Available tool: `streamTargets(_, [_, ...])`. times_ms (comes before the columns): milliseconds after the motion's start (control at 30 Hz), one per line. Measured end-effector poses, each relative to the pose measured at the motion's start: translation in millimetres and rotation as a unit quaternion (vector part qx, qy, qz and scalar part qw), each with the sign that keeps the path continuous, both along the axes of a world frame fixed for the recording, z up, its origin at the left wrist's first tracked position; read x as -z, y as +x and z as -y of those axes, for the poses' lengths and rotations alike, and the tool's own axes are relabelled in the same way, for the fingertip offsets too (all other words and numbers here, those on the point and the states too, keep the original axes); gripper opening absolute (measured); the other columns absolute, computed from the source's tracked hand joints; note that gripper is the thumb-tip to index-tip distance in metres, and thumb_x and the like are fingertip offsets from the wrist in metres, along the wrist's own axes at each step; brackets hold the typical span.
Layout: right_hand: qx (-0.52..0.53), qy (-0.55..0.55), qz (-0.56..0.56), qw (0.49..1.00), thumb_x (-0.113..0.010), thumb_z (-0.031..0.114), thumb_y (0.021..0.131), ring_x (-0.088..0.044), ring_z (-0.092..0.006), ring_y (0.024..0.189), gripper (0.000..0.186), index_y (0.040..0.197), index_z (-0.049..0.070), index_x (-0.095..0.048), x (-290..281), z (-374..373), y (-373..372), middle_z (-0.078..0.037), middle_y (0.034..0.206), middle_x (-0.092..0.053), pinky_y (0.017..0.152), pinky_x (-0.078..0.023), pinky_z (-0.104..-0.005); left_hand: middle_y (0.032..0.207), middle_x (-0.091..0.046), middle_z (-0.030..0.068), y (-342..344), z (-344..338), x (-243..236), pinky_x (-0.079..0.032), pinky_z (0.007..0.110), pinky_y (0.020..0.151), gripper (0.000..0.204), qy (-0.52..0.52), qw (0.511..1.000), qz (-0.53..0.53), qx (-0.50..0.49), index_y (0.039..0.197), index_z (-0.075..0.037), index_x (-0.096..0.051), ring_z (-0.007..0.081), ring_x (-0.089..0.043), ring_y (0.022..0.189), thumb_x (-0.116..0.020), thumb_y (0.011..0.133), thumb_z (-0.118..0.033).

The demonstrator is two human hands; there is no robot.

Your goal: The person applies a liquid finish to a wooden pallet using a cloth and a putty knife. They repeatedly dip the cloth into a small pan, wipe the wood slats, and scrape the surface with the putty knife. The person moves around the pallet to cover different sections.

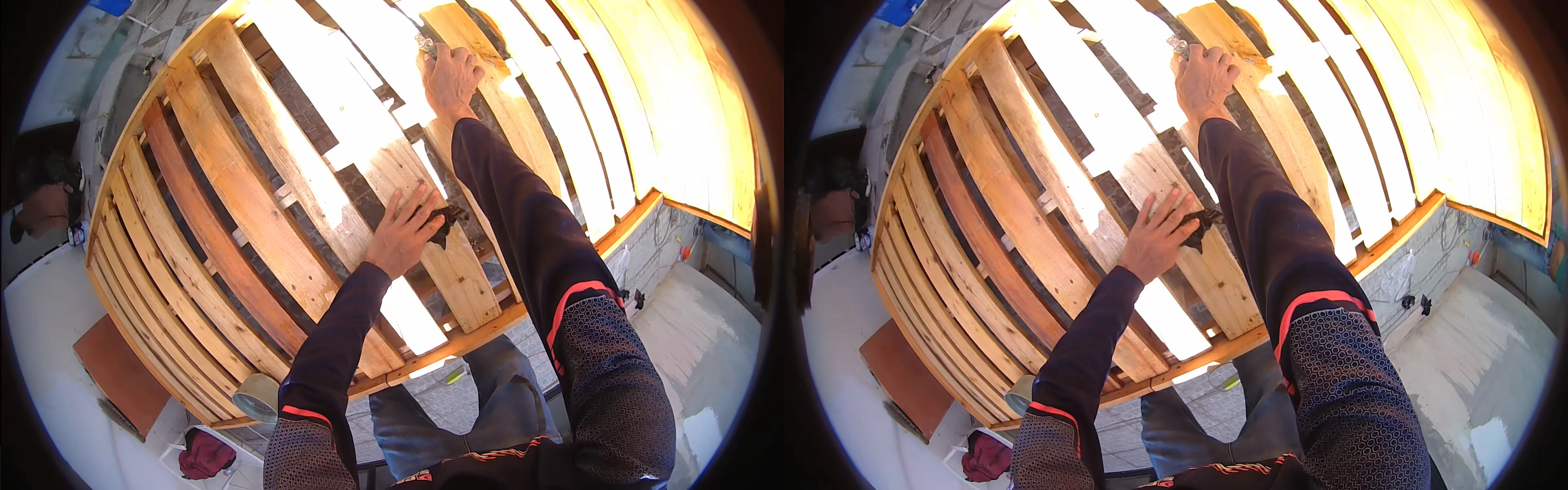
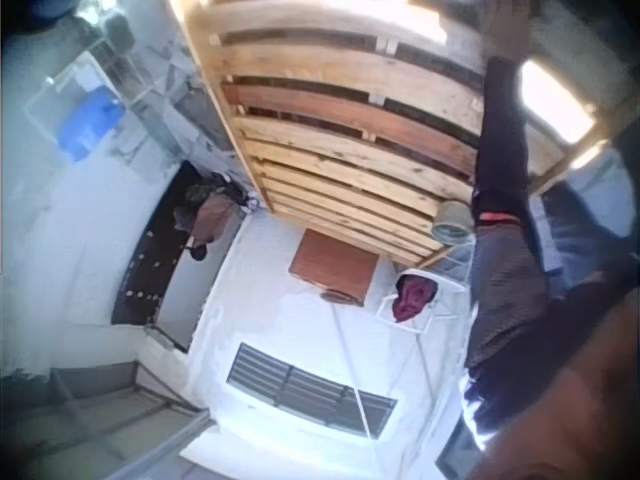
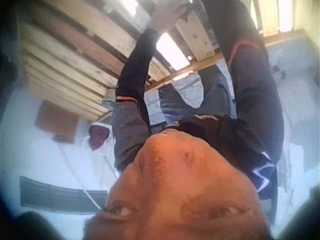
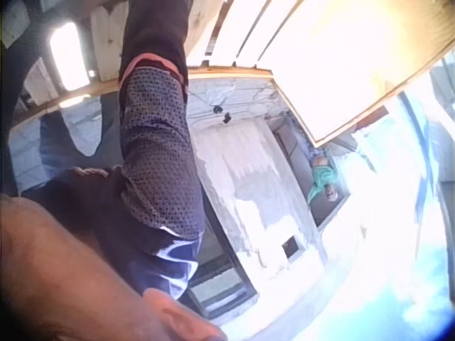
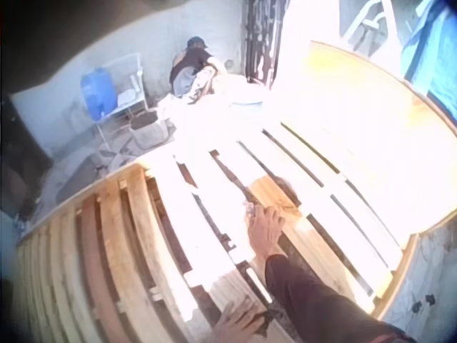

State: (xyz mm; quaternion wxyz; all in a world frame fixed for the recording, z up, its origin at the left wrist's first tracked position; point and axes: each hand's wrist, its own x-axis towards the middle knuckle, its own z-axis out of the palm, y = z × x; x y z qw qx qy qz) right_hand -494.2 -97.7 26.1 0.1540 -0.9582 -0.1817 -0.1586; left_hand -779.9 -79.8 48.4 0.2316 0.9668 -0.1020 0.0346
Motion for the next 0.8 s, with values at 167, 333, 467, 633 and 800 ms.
streamTargets(167, [0.024,0.027,0.007,0.999,-0.069,0.027,0.085,-0.053,-0.0287,0.102,0.031,0.112,0.012,-0.062,5,-5,-6,-0.009,0.103,-0.057,0.085,-0.035,-0.0472,0.155,-0.036,0.0144,92,-174,2,-0.019,0.051,0.119,0.041,0.065,0.972,0.041,-0.221,0.117,-0.021,-0.069,0.0303,-0.035,0.143,-0.068,0.079,-0.007])
streamTargets(333, [0.012,0.02,-0.044,0.999,-0.068,0.024,0.086,-0.052,-0.0279,0.105,0.032,0.113,0.01,-0.059,-8,-9,-7,-0.009,0.105,-0.055,0.088,-0.034,-0.0459,0.148,-0.043,0.0216,190,-259,12,-0.02,0.048,0.119,0.042,0.062,0.917,0.036,-0.392,0.123,-0.012,-0.065,0.0345,-0.038,0.14,-0.062,0.081,-0.008])
streamTargets(467, [0.011,0.009,-0.077,0.997,-0.067,0.019,0.085,-0.05,-0.028,0.107,0.032,0.114,0.009,-0.057,-16,-9,-8,-0.009,0.107,-0.054,0.091,-0.033,-0.0449,0.138,-0.052,0.0179,224,-294,9,-0.031,0.046,0.112,0.042,0.104,0.967,0.098,-0.209,0.124,-0.012,-0.064,0.0329,-0.046,0.13,-0.066,0.081,-0.013])
streamTargets(633, [0.011,0.022,-0.093,0.995,-0.067,0.015,0.082,-0.05,-0.0279,0.106,0.034,0.114,0.009,-0.057,-20,-11,-6,-0.009,0.107,-0.054,0.093,-0.033,-0.0442,0.12,-0.057,0.0133,311,-361,-9,-0.039,0.051,0.097,0.035,0.222,0.898,-0.011,-0.381,0.117,-0.018,-0.069,0.0309,-0.051,0.116,-0.065,0.083,-0.023])
streamTargets(800, [0.014,0.037,-0.113,0.993,-0.067,0.013,0.08,-0.05,-0.0279,0.106,0.035,0.113,0.009,-0.057,-23,-11,-3,-0.009,0.105,-0.055,0.095,-0.033,-0.0438,0.118,-0.057,0.0166,363,-374,-6,-0.043,0.051,0.095,0.03,0.192,0.909,-0.011,-0.37,0.113,-0.014,-0.07,0.0319,-0.052,0.117,-0.06,0.086,-0.021])
